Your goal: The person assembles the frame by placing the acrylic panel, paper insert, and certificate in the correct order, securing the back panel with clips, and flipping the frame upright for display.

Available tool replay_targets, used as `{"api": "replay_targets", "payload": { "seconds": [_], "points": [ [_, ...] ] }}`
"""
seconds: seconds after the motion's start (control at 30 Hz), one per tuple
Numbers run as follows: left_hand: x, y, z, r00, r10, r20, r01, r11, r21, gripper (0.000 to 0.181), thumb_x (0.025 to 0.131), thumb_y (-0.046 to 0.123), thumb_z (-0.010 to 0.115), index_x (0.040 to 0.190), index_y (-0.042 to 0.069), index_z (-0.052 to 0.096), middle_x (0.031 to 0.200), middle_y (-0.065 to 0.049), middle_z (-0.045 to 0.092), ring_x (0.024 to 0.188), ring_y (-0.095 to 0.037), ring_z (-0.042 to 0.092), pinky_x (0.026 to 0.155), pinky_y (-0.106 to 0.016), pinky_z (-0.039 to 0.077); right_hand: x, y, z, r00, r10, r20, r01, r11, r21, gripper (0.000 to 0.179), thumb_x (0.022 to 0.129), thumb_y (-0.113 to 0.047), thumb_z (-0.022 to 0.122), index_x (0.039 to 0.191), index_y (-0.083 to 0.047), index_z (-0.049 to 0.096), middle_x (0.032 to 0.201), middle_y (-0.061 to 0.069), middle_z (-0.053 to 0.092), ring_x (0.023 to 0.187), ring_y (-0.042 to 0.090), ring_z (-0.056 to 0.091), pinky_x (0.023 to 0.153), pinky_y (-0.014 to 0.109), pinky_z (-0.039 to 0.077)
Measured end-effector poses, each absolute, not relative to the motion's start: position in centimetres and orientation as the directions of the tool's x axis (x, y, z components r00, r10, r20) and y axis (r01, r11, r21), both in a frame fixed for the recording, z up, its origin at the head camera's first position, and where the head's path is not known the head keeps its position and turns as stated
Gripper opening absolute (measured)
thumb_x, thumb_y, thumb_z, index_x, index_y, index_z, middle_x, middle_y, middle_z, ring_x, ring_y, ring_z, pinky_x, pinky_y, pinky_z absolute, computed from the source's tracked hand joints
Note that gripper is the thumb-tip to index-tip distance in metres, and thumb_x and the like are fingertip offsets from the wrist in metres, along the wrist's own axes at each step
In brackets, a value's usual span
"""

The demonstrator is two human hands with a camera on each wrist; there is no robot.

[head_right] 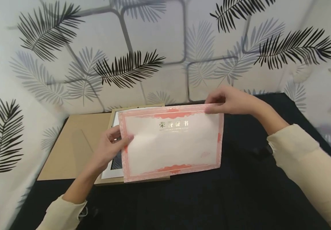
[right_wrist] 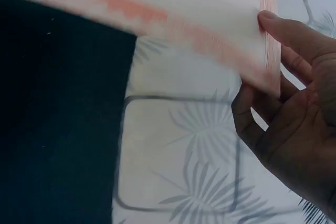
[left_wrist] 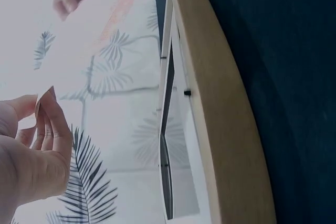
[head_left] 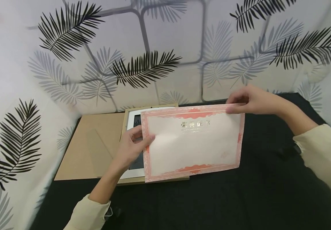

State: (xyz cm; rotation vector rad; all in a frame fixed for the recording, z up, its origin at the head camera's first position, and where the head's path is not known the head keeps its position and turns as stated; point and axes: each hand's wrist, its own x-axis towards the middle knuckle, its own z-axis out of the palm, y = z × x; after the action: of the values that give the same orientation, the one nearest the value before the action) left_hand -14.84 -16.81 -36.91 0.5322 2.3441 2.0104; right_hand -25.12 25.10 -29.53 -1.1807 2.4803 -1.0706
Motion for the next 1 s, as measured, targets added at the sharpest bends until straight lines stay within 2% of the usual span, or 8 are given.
{"api": "replay_targets", "payload": {
  "seconds": [0.3,0.53,0.63,0.73,0.87,1.0],
  "points": [
    [-15.2,-18.3,-36.8,-0.954,0.183,0.236,0.272,0.203,0.941,0.025,0.095,0.005,0.072,0.118,-0.004,0.067,0.103,-0.017,0.069,0.079,-0.024,0.070,0.065,-0.030,0.059,-23.7,27.2,-32.4,-0.697,-0.695,0.175,-0.542,0.351,-0.763,0.017,0.095,0.000,0.071,0.109,-0.007,0.075,0.086,0.008,0.070,0.069,0.023,0.062,0.065,0.029,0.055],
    [-15.5,-18.6,-37.1,-0.974,0.142,0.177,0.205,0.209,0.956,0.027,0.095,0.005,0.072,0.118,-0.003,0.060,0.092,-0.017,0.070,0.071,-0.019,0.068,0.066,-0.026,0.057,-23.4,27.1,-32.5,-0.710,-0.661,0.242,-0.569,0.337,-0.750,0.020,0.093,0.005,0.071,0.109,-0.005,0.075,0.084,0.008,0.070,0.068,0.023,0.061,0.062,0.028,0.053],
    [-15.7,-18.9,-37.2,-0.975,0.114,0.190,0.213,0.244,0.946,0.029,0.096,0.005,0.071,0.121,-0.003,0.059,0.095,-0.018,0.069,0.074,-0.019,0.068,0.068,-0.028,0.059,-23.3,27.2,-32.1,-0.733,-0.634,0.246,-0.561,0.359,-0.746,0.020,0.093,0.004,0.071,0.110,-0.004,0.075,0.084,0.008,0.070,0.068,0.023,0.062,0.063,0.027,0.052],
    [-15.8,-19.1,-37.1,-0.976,0.072,0.208,0.220,0.298,0.929,0.030,0.096,0.009,0.071,0.122,-0.002,0.059,0.104,-0.018,0.067,0.082,-0.025,0.068,0.071,-0.032,0.060,-23.3,27.3,-31.8,-0.759,-0.603,0.248,-0.548,0.385,-0.743,0.019,0.093,0.003,0.072,0.110,-0.003,0.075,0.085,0.009,0.071,0.070,0.022,0.063,0.065,0.025,0.053],
    [-15.7,-19.2,-37.0,-0.971,0.025,0.237,0.231,0.337,0.913,0.033,0.096,0.008,0.072,0.125,-0.001,0.058,0.113,-0.017,0.064,0.092,-0.032,0.064,0.071,-0.029,0.058,-23.1,27.2,-31.4,-0.788,-0.559,0.258,-0.529,0.400,-0.749,0.017,0.093,0.002,0.072,0.109,-0.004,0.075,0.085,0.010,0.072,0.071,0.021,0.064,0.067,0.025,0.054],
    [-15.6,-18.8,-36.8,-0.957,0.033,0.287,0.278,0.371,0.886,0.031,0.095,0.007,0.073,0.123,0.000,0.060,0.110,-0.016,0.065,0.090,-0.030,0.063,0.069,-0.024,0.053,-23.0,27.0,-31.0,-0.789,-0.530,0.312,-0.547,0.372,-0.750,0.018,0.092,0.005,0.072,0.108,-0.001,0.075,0.085,0.012,0.070,0.069,0.020,0.064,0.065,0.024,0.054]
  ]
}}
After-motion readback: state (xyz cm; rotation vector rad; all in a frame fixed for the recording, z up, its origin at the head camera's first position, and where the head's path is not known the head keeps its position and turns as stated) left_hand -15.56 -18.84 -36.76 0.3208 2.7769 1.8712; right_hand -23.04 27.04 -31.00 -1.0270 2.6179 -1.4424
